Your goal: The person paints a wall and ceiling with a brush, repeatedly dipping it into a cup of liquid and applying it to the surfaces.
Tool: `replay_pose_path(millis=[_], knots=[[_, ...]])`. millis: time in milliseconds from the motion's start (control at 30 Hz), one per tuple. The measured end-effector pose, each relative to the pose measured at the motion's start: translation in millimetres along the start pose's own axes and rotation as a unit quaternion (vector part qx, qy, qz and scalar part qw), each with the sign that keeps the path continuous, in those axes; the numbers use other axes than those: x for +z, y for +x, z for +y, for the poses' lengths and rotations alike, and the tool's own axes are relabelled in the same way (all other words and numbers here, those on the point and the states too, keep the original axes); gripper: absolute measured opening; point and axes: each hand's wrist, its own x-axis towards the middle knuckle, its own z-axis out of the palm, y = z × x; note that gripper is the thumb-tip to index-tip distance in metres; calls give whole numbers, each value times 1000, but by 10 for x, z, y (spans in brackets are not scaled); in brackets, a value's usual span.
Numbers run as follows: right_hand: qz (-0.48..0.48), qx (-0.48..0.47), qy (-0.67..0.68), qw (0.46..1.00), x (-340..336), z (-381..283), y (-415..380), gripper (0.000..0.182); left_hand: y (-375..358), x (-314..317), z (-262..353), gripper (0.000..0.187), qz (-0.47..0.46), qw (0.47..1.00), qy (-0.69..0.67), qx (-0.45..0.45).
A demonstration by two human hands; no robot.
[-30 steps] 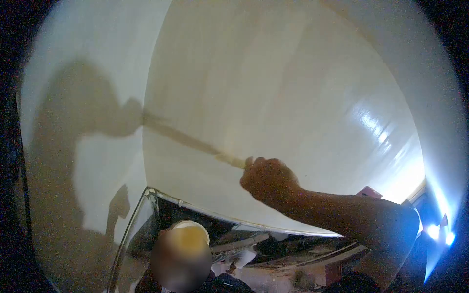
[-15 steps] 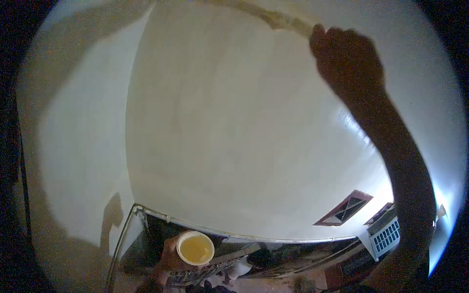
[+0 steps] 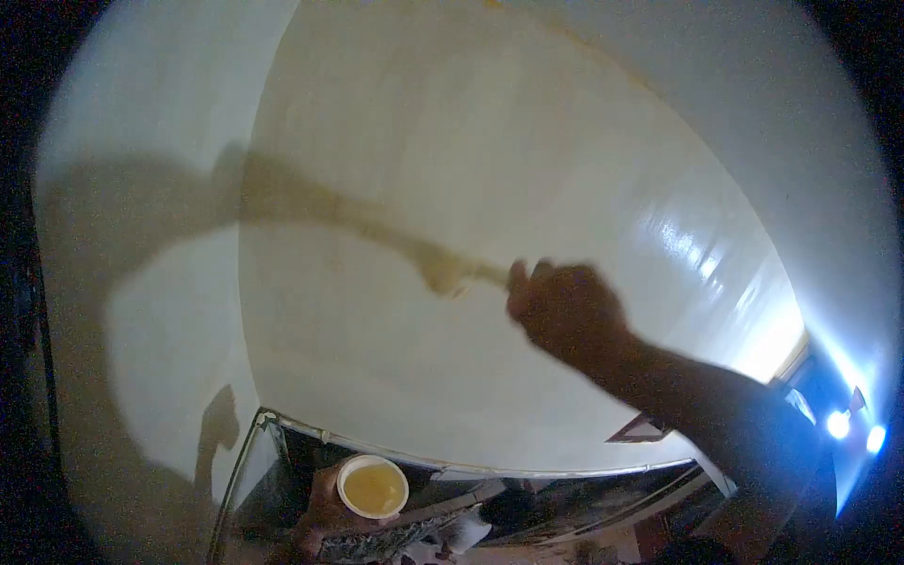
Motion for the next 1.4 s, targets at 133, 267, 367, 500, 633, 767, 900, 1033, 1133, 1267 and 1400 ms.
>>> replay_pose_path(millis=[133,267,367,500,633,767,900,1033,1133,1267,1400], knots=[[107,91,-248,958,-490,632,102,28,41,-9,35,74,9,1000,3,9],[216,168,-363,891,-877,1032,308,8,9,63,-85,75,-8,1000,-23,-5],[183,142,-398,888,-882,1031,435,23,25,83,-158,76,-11,1000,-23,9],[61,149,-309,937,-312,403,429,31,1,51,-62,76,-21,1000,1,-4],[-22,93,-119,988,-500,-120,154,28,-17,37,-21,76,-14,1000,25,-4],[-50,26,60,997,-606,-158,112,22,-32,15,-27,74,-11,1000,18,0],[55,58,-54,995,-547,218,399,14,-58,-6,-31,74,-5,1000,23,12],[190,104,-191,957,-714,640,734,11,2,-43,47,76,14,999,35,23],[202,172,-309,913,-891,837,880,19,-52,-59,9,76,19,999,28,11],[225,209,-329,893,-1026,887,997,11,-60,-101,-127,72,23,1000,12,4],[189,161,-374,894,-938,721,1078,6,-14,-139,-136,70,25,1000,-15,-9]])
